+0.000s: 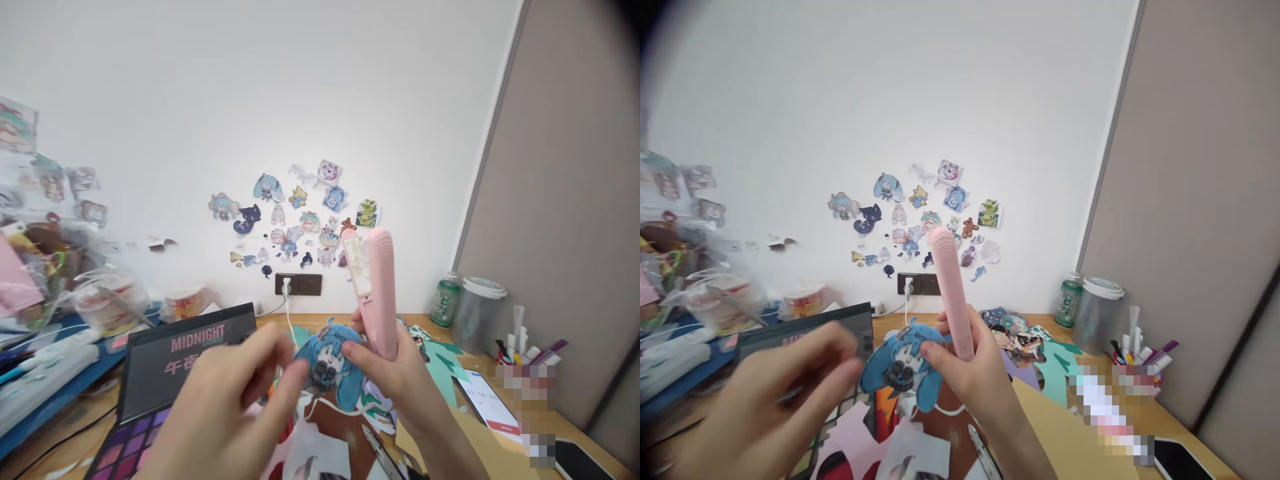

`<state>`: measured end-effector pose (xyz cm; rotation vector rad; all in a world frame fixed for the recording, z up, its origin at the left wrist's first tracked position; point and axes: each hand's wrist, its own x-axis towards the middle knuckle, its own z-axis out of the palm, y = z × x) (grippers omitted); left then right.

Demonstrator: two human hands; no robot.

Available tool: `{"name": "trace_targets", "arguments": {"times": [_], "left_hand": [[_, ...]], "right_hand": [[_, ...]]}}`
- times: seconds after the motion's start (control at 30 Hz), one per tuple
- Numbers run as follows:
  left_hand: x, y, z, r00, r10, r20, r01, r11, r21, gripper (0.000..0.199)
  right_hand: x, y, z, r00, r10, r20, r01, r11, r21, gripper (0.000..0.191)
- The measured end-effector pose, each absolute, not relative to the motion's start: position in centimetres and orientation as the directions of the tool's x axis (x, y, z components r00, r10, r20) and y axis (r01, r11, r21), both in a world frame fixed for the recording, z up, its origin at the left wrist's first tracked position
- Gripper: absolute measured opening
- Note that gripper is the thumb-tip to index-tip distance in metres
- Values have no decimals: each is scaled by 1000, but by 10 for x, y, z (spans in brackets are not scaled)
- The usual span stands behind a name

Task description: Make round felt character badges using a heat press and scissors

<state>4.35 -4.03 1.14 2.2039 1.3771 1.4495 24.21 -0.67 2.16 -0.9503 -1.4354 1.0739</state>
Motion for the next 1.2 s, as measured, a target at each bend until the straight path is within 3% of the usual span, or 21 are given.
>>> {"name": "trace_targets", "arguments": {"times": [0.13, 0.27, 0.47, 0.6, 0.7, 0.93, 1.2], "left_hand": [[54, -22, 33, 262, 826, 499, 438, -563, 701, 28], [59, -13, 33, 445, 778, 443, 302, -597, 743, 33], [50, -24, 37, 321, 750, 578, 362, -661, 657, 26], [40, -32, 41, 271, 753, 600, 371, -657, 656, 20], [36, -39, 44, 164, 761, 627, 362, -638, 680, 18], [31, -53, 45, 88, 729, 679, 384, -654, 652, 16], [21, -61, 46, 138, 619, 773, 460, -731, 504, 10]], "right_hand": [[235, -18, 22, -80, 962, 260, -74, 255, -964, 44], [232, -24, 21, -54, 967, 248, -123, 240, -963, 47], [242, -19, 23, -186, 915, 359, 4, 366, -931, 56], [247, -15, 22, -298, 880, 370, -52, 372, -927, 63], [250, -9, 16, -352, 860, 370, 33, 407, -913, 62], [253, 1, 7, -409, 656, 634, 202, 743, -639, 39], [253, -7, 18, -378, 491, 785, 473, 831, -292, 34]]}}
